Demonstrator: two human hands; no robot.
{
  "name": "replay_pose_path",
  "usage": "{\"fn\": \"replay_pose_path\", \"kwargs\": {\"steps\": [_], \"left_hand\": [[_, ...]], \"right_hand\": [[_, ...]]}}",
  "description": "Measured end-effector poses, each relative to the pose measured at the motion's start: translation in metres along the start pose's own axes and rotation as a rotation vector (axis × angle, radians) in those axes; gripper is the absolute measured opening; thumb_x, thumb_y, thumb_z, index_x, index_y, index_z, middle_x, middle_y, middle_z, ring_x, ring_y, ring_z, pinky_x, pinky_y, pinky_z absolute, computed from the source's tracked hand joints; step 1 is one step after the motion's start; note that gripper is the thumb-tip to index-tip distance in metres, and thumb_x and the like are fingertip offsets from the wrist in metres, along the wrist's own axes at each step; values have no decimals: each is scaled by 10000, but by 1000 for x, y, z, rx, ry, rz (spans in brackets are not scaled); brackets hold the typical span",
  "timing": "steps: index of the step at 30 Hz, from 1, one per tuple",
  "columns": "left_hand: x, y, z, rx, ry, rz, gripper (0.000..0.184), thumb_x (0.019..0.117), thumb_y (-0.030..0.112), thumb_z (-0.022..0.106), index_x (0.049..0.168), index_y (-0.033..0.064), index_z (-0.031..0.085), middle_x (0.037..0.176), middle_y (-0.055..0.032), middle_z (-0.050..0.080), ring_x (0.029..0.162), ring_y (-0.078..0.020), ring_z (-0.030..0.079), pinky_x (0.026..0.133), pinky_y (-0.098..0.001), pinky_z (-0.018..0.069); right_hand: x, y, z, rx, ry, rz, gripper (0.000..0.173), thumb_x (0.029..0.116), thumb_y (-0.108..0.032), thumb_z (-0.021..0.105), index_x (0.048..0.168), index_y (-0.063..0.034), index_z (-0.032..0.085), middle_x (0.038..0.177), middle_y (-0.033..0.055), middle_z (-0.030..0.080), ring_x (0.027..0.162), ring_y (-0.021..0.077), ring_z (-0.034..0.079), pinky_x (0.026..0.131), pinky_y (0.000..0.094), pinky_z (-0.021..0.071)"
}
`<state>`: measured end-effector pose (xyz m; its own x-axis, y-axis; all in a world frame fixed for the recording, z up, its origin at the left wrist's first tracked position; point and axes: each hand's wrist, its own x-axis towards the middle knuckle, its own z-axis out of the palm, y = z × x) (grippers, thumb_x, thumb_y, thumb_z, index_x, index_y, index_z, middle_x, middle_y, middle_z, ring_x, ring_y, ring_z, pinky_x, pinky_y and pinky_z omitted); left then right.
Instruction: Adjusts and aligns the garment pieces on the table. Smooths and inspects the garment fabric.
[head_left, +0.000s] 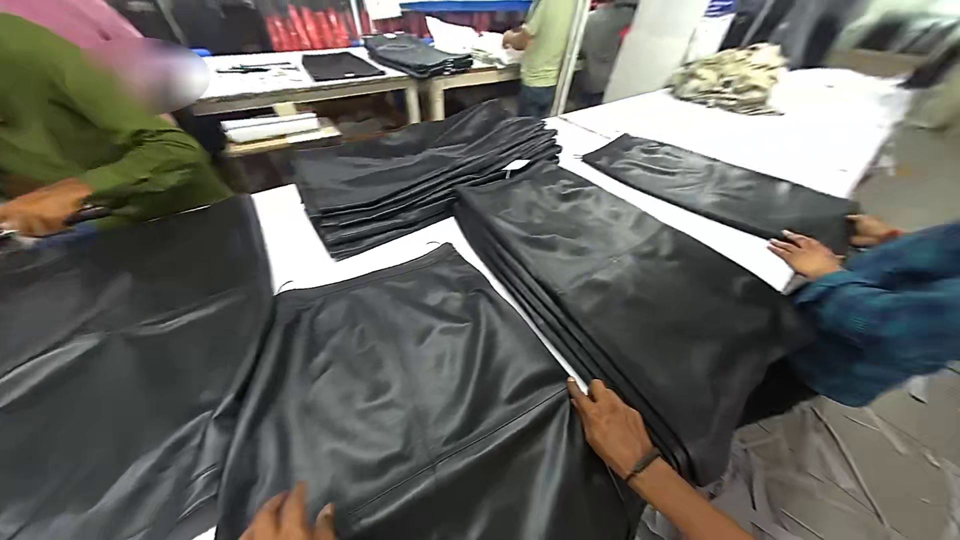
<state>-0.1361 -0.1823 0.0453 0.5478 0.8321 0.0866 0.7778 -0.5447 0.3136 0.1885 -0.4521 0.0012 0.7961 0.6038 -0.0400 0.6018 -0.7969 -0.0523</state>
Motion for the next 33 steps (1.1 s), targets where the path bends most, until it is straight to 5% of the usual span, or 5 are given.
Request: {"fn": "replay_pose_path", "kwargs": {"steps": [10, 15, 20, 25, 33], "left_hand": [[18, 264, 147, -698, -345, 685, 480, 1064, 72, 413, 1542, 22, 418, 1371, -125, 653, 1247, -248, 644, 1103, -445, 489], [14, 266, 177, -483, -195, 766, 411, 1016, 89, 484, 1401, 79, 627, 1213, -69, 735, 1130, -233, 676, 1031, -384, 526], [14, 266, 182, -429, -94, 849, 364, 998, 147, 563, 1335, 81, 682, 1154, -46, 754, 1076, -232, 690, 983, -385, 549], [11, 266, 183, -346, -19, 884, 350, 999, 179, 582, 1321, 111, 698, 1267, 11, 725, 1146, -215, 668, 985, -405, 541], [6, 266, 179, -271, 28, 856, 391, 997, 219, 616, 1348, 51, 665, 1259, -66, 728, 1150, -236, 696, 1021, -414, 546]], "right_hand": [[-2, -1, 2, 88, 4, 3, 422, 1032, -108, 458, 1428, -153, 595, 1182, 212, 629, 985, 363, 677, 734, 460, 576], [-12, 25, -26, 430, -180, 2, 473, 1099, -307, 397, 1516, -104, 488, 1280, 189, 622, 1133, 345, 644, 972, 490, 522], [-91, 84, -25, 627, -142, 48, 402, 1030, -368, 516, 923, -38, 719, 856, 155, 696, 824, 333, 697, 745, 543, 547], [-135, 95, 13, 753, -509, -6, 603, 931, -621, 616, 999, -36, 748, 899, 152, 741, 861, 326, 721, 806, 571, 547], [-156, 91, 48, 839, -26, -118, 336, 953, -347, 657, 849, -35, 722, 923, 152, 703, 896, 310, 702, 756, 464, 581]]}}
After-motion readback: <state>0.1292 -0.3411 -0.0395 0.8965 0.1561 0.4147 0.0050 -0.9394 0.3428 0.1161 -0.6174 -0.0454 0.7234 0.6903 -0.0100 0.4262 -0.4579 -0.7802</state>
